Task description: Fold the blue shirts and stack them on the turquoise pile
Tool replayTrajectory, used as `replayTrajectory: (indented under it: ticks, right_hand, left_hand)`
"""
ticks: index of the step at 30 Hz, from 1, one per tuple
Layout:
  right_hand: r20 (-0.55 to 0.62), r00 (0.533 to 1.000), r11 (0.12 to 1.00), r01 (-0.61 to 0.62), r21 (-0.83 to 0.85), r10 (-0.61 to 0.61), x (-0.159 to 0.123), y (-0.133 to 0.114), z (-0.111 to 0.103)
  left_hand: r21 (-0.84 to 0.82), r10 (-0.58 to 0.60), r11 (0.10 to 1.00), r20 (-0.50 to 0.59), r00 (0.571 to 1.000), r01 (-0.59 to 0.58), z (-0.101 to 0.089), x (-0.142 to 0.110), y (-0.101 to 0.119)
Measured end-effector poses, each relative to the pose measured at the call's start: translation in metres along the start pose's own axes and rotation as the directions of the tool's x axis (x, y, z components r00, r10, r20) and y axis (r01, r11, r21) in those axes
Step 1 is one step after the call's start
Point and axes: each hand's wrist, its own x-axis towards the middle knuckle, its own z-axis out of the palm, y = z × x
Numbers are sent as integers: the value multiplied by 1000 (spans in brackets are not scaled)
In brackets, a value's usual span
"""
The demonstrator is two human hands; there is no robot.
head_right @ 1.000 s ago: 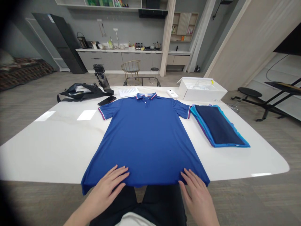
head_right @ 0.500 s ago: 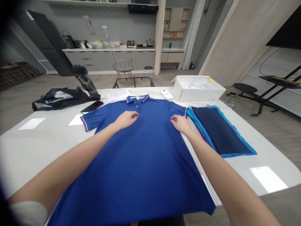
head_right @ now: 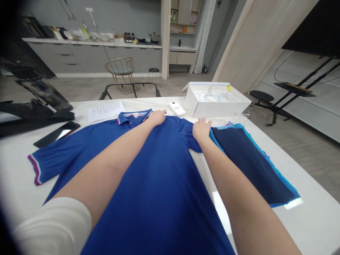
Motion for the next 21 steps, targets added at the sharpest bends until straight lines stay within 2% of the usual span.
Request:
replayTrajectory:
  ticks: [4,9,12,15,17,19,21]
  right_hand:
    - [18,1000,1000,-5,26,5,2,0,5]
    - [16,999,999,36,-17,-35,-2,1,-8]
    - [26,999,999,41,-1,-41,-5,5,-31]
    - [-21,997,995,75,65,-74,-10,1,-76]
    - [-81,987,974,153,167,-141,-15,-14,-116]
    - [-130,970,913,238,330,-206,-20,-42,-154]
    - [-162,949,802,315,508,-270,-24,-80,-184]
  left_hand:
    - [-23,5,1000,10,1000,-5,15,20,-3]
    - [-82,22,996,-28,999,-24,22,16,-4]
    - [-127,11,992,-65,998,-20,19,7,-4]
    - [-249,-5,968,-124,992,-27,12,0,-6]
    - [-446,-43,894,-172,984,-39,4,-4,-9]
    - [-708,-146,706,-169,975,-16,-8,-11,-12]
    - [-872,-245,489,-107,964,27,-21,-23,-19]
